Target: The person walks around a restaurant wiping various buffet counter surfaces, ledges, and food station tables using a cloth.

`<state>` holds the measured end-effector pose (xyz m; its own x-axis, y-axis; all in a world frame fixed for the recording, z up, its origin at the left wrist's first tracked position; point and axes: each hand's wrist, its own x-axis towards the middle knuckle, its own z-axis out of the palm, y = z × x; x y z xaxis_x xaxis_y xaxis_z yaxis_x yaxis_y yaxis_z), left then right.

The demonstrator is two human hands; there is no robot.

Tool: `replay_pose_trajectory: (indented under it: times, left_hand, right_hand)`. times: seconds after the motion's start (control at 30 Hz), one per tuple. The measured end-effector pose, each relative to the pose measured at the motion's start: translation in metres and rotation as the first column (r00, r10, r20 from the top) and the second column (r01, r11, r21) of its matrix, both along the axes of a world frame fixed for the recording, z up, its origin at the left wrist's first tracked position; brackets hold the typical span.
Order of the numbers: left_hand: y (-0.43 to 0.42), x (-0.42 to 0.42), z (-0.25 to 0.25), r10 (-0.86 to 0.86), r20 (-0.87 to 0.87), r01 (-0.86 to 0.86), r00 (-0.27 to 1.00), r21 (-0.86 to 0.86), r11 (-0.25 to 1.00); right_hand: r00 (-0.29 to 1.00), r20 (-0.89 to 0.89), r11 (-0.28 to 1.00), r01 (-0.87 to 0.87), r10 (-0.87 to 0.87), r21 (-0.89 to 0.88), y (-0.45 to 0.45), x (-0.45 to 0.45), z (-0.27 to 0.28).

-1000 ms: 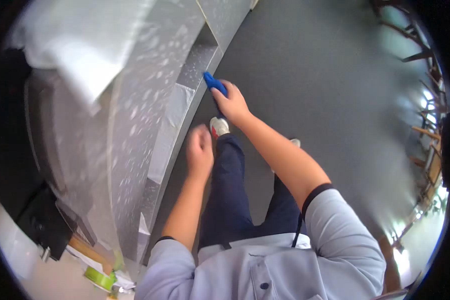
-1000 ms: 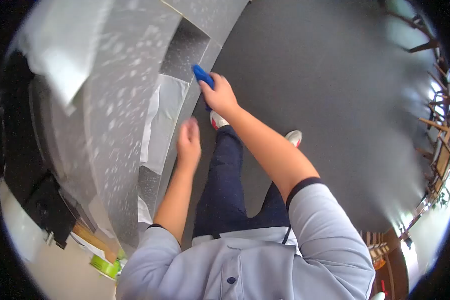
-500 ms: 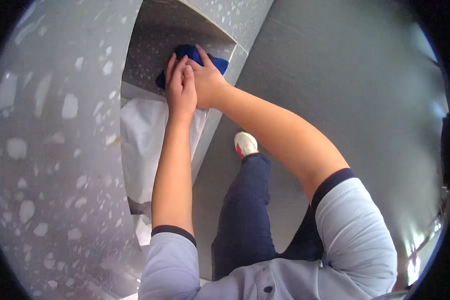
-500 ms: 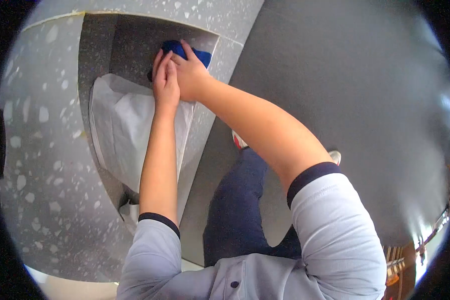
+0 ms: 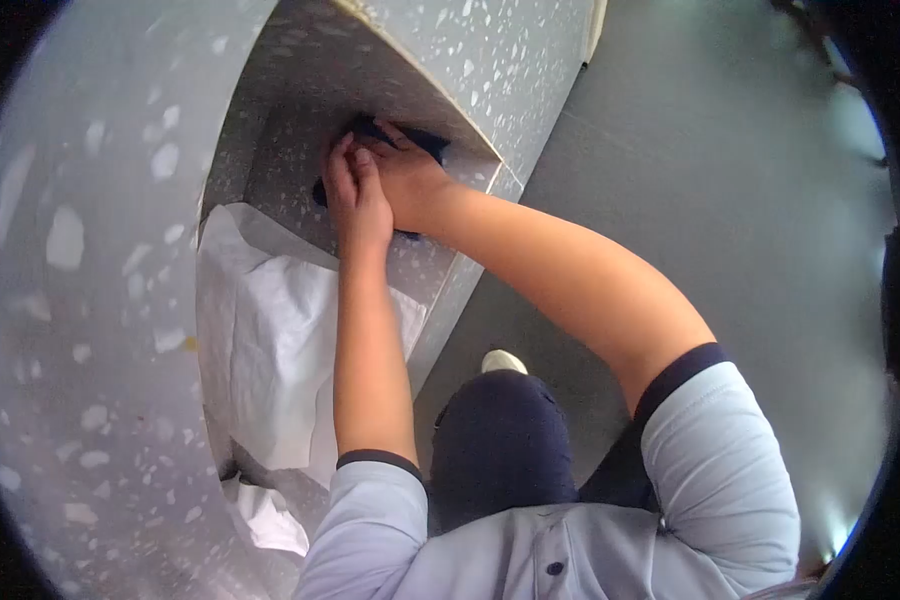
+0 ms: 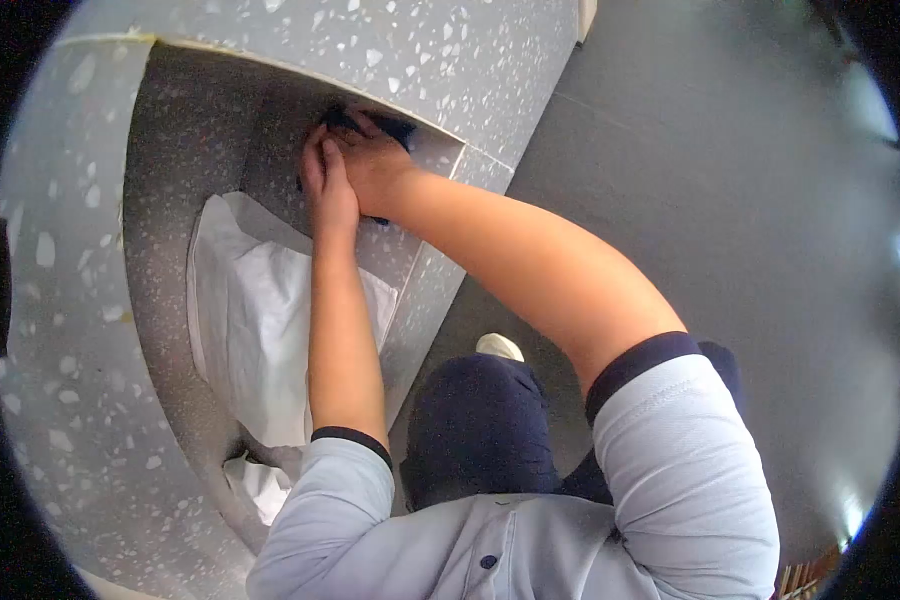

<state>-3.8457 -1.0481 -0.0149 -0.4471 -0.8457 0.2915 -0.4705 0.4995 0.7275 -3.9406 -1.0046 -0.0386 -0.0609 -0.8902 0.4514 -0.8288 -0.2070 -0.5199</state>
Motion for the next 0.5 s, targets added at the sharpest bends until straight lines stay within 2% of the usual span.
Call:
replay_pose_trajectory:
  times: [0.1,0.2,0.3,0.33,0.43,0.47,0.5]
  left_hand:
    - [-0.02,0.003,0.002,0.009,-0.031,-0.006,0.999,0.114,0.993]
    - [-0.033,0.002,0.011,0.033,-0.214,0.051,0.976,0.375,0.925]
    - [-0.034,0.004,0.015,0.098,0.149,-0.144,0.984,0.341,0.929]
    - [-0.028,0.005,0.0,0.029,0.155,-0.031,0.987,0.006,1.0]
    - [0.0,0.01,-0.017,-0.005,0.325,0.124,0.946,-0.346,0.93]
    - [0.01,0.007,-0.016,0.081,0.398,0.068,0.914,-0.345,0.936]
    - [0.008,0.007,-0.016,0.074,0.35,0.042,0.934,-0.312,0.949]
  right_hand:
    - [0.996,0.068,0.996,-0.06,0.056,0.06,-0.012,-0.001,0.01]
    - [0.966,0.202,0.987,-0.161,0.163,-0.025,-0.013,-0.011,0.016]
    - [0.992,0.072,0.994,-0.102,0.099,0.035,0.007,-0.013,0.02]
    - [0.996,-0.076,0.997,-0.042,0.047,0.069,0.014,-0.012,0.017]
    - [0.99,-0.105,0.994,-0.082,0.09,0.075,0.034,-0.021,0.0]
    - [0.992,-0.119,0.998,-0.036,0.041,0.05,0.034,-0.019,-0.004]
    - [0.992,-0.117,0.994,-0.028,0.039,0.102,0.033,-0.018,-0.001]
